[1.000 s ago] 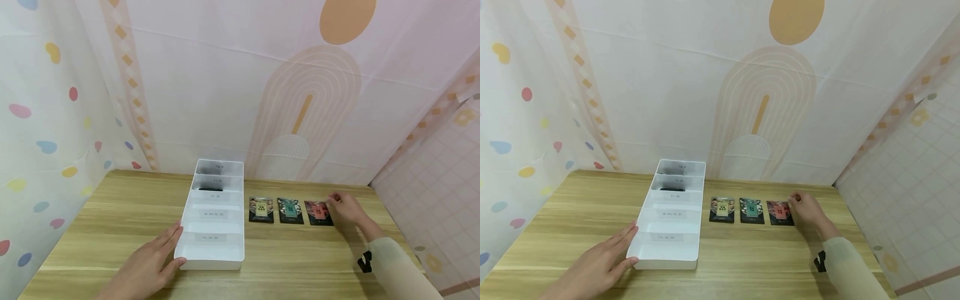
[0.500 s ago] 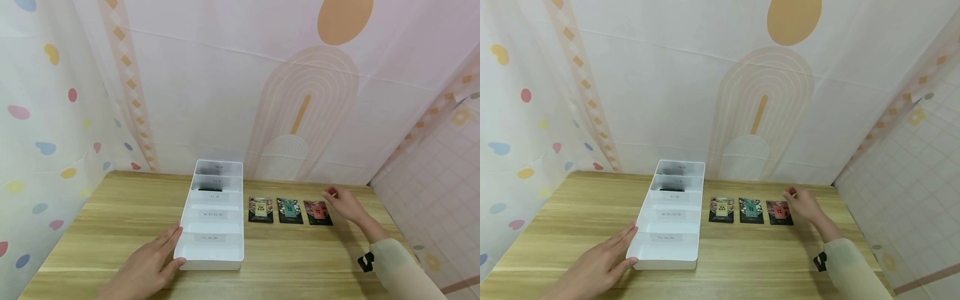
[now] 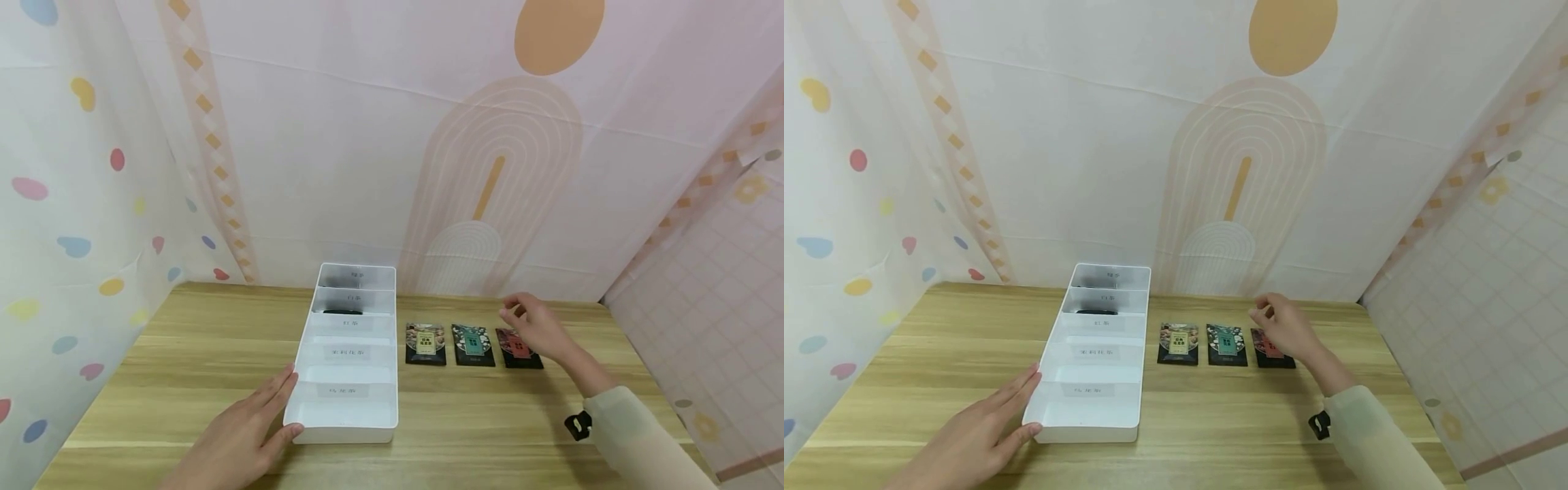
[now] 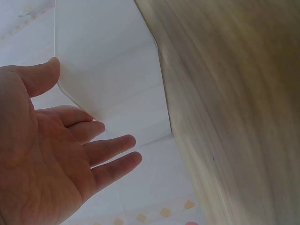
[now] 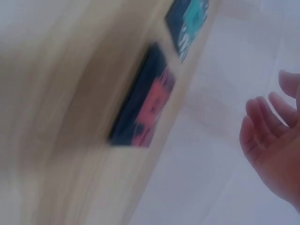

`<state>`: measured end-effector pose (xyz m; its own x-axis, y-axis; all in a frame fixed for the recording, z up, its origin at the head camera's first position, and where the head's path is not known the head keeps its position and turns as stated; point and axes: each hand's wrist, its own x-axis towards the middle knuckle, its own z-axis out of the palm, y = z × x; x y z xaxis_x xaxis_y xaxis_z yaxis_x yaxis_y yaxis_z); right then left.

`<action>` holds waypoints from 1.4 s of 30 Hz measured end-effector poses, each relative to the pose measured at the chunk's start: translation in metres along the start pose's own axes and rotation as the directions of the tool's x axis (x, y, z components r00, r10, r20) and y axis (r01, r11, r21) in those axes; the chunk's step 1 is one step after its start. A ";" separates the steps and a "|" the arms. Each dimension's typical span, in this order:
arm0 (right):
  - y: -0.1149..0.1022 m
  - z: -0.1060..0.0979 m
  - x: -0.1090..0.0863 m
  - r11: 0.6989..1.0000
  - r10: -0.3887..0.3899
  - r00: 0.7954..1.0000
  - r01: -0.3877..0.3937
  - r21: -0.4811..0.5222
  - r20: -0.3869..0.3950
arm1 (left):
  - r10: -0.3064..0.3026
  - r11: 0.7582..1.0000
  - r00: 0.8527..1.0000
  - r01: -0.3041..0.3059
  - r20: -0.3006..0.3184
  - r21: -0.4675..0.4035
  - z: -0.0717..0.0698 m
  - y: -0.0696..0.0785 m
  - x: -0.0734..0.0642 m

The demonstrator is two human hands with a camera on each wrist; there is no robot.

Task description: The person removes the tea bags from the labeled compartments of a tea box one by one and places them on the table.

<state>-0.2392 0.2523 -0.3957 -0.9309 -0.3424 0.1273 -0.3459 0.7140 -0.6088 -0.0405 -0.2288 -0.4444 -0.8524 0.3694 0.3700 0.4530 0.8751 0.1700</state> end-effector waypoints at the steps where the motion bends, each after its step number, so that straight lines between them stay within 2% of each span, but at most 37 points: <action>1: -0.003 0.001 0.001 1.000 -0.013 1.000 0.013 0.001 -0.004 | 0.001 1.000 1.000 -0.001 0.000 0.000 0.000 0.000 0.000; 10: -0.028 0.017 0.010 0.992 -0.126 0.992 0.125 -0.020 -0.032 | -0.003 1.000 1.000 0.003 0.017 -0.001 -0.001 0.002 0.002; 19: -0.051 0.037 0.017 0.981 -0.187 0.982 0.185 -0.064 -0.020 | -0.003 1.000 1.000 0.003 0.015 -0.002 0.001 0.003 0.002; 25: -0.064 0.051 0.025 0.960 -0.266 0.964 0.263 -0.096 -0.024 | 0.002 1.000 1.000 -0.002 0.003 -0.001 0.000 0.003 0.003; 30: -0.075 0.064 0.033 0.941 -0.320 0.947 0.315 -0.126 -0.019 | -0.016 1.000 1.000 0.016 0.023 -0.010 -0.002 0.004 0.004; 37: -0.096 0.079 0.040 0.931 -0.341 0.940 0.341 -0.129 0.023 | -0.019 1.000 1.000 0.019 0.023 -0.023 -0.003 0.007 0.004; 42: -0.107 0.093 0.046 0.927 -0.360 0.932 0.362 -0.097 0.035 | -0.018 1.000 0.999 0.019 0.026 -0.016 -0.003 0.006 0.003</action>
<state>-0.2338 0.1029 -0.3976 -0.7391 -0.5975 0.3109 -0.6689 0.5971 -0.4427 -0.0397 -0.2232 -0.4391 -0.8672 0.3613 0.3426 0.4410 0.8769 0.1914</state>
